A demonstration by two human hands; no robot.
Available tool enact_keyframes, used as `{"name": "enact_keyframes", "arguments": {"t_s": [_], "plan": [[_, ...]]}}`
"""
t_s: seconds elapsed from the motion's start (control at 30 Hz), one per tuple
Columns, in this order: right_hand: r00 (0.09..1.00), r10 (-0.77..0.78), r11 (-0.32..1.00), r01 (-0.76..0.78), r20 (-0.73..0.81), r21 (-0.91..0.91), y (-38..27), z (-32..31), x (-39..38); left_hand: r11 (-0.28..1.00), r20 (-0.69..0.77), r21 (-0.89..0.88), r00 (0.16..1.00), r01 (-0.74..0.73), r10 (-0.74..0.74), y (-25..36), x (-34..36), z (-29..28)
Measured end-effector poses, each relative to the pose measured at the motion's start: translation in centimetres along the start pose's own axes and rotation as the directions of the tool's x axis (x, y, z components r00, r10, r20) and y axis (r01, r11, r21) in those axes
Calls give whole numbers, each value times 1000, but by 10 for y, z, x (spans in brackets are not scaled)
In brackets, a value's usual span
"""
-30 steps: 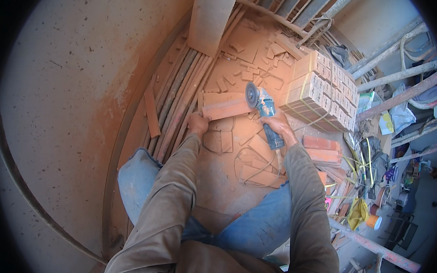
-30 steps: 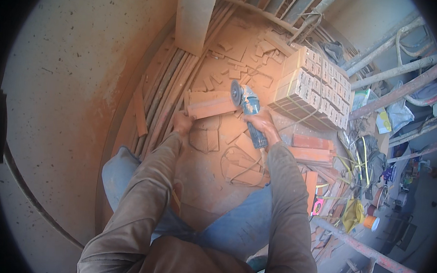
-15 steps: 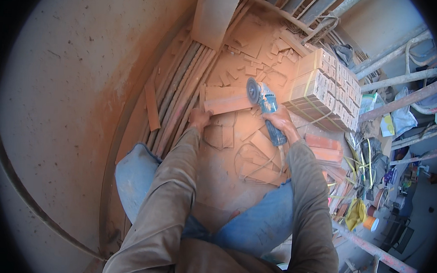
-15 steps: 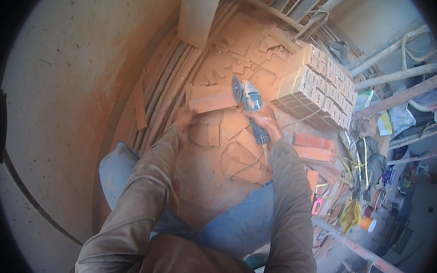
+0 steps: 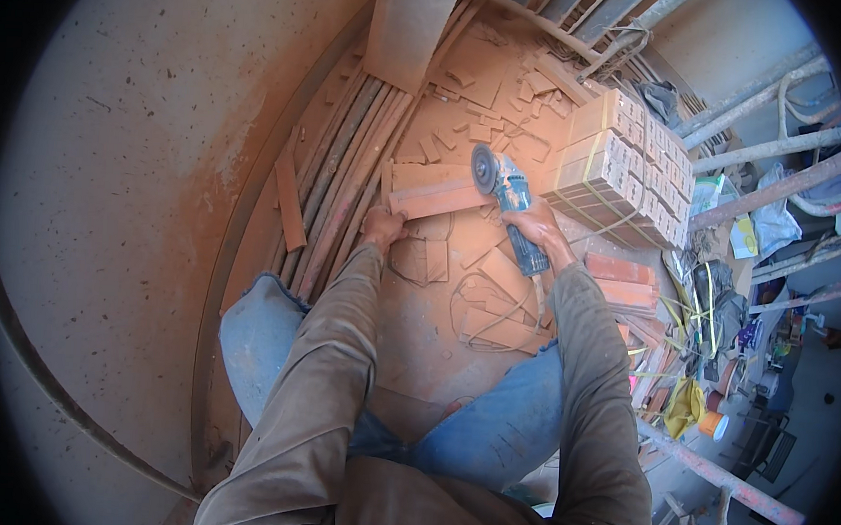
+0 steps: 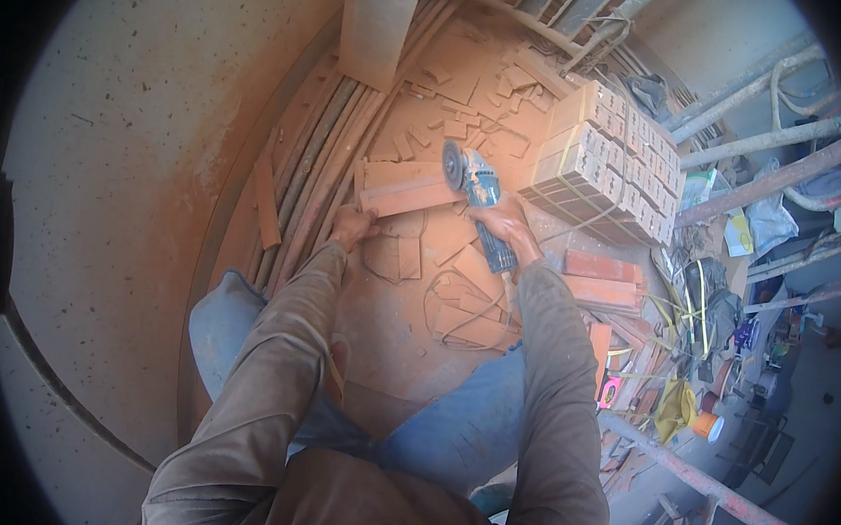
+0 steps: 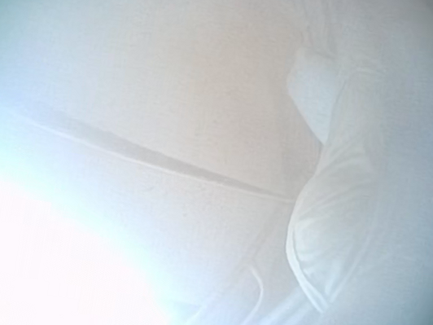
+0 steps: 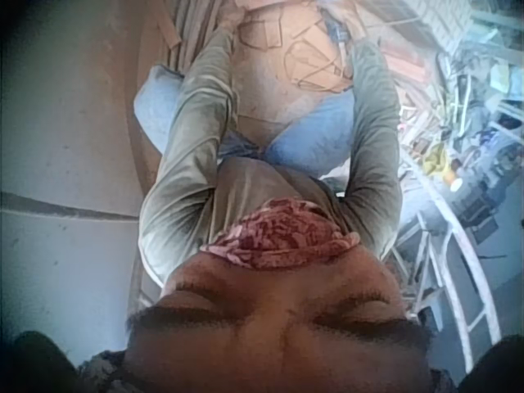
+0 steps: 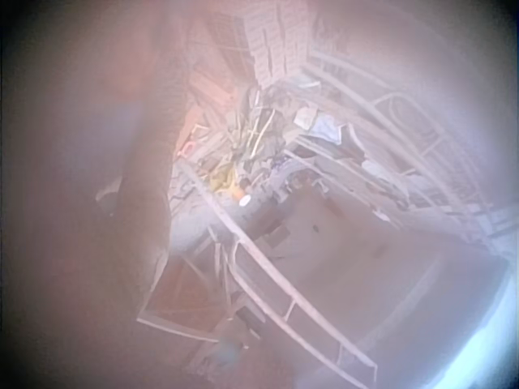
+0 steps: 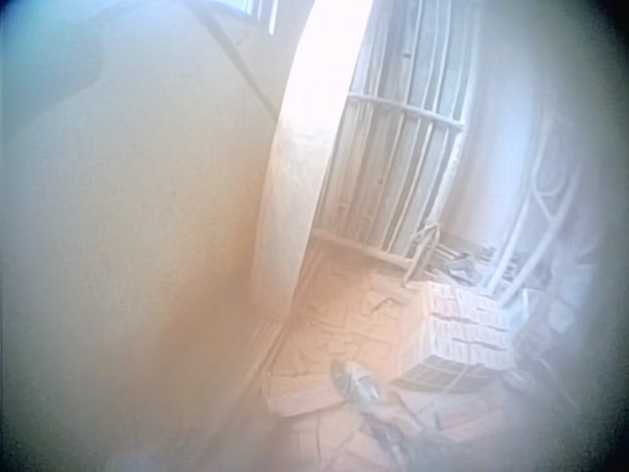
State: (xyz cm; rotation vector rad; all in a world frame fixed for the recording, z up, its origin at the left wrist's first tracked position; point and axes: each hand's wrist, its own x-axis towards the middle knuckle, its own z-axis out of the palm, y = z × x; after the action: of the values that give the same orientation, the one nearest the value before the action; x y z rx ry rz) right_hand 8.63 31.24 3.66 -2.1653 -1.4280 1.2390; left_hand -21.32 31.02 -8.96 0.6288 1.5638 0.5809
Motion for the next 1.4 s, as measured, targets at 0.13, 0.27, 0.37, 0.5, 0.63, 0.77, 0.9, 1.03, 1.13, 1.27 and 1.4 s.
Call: {"name": "enact_keyframes", "arguments": {"t_s": [0.13, 0.27, 0.37, 0.5, 0.63, 0.77, 0.9, 1.03, 1.13, 1.27, 1.4], "plan": [[1000, -11, 1000, 11, -6, -7, 5, -3, 2, 1000, 20, 9, 1000, 14, -14, 5, -3, 4], [1000, -2, 999, 2, -8, -35, 1, -2, -2, 1000, 15, -13, 999, 28, -28, 10, -8, 1], [1000, -31, 998, 31, -2, -56, 4, -1, 0, 1000, 23, -19, 1000, 12, -12, 13, -10, 0], [1000, 4, 997, -4, -6, -76, 0, 0, -3, 999, 15, -12, 999, 37, -37, 10, -5, 1], [1000, 14, 996, -14, -8, -86, -5, -3, -6, 999, 6, -5, 999, 53, -52, 11, -5, 1], [1000, 13, 998, -12, 4, -65, -6, -4, -5, 998, 19, -17, 998, 62, -62, 12, -6, 1], [1000, -13, 998, 13, 2, -67, -7, -3, -6, 999, 30, -25, 999, 30, -29, 9, -4, -1], [1000, 2, 995, -3, -10, -97, -4, -2, -3, 999, 38, -32, 999, 31, -30, 9, -5, 0], [999, -16, 994, 12, -33, -112, -3, 0, -1, 999, 38, -17, 999, 36, -35, 7, -3, -1], [999, -16, 995, 13, -36, -95, 3, 3, 7, 999, 43, -30, 999, 30, -28, 4, 0, 1], [1000, 10, 996, -11, -12, -85, -2, 1, 5, 999, 17, -40, 1000, 14, -13, -2, 2, 1]]}}
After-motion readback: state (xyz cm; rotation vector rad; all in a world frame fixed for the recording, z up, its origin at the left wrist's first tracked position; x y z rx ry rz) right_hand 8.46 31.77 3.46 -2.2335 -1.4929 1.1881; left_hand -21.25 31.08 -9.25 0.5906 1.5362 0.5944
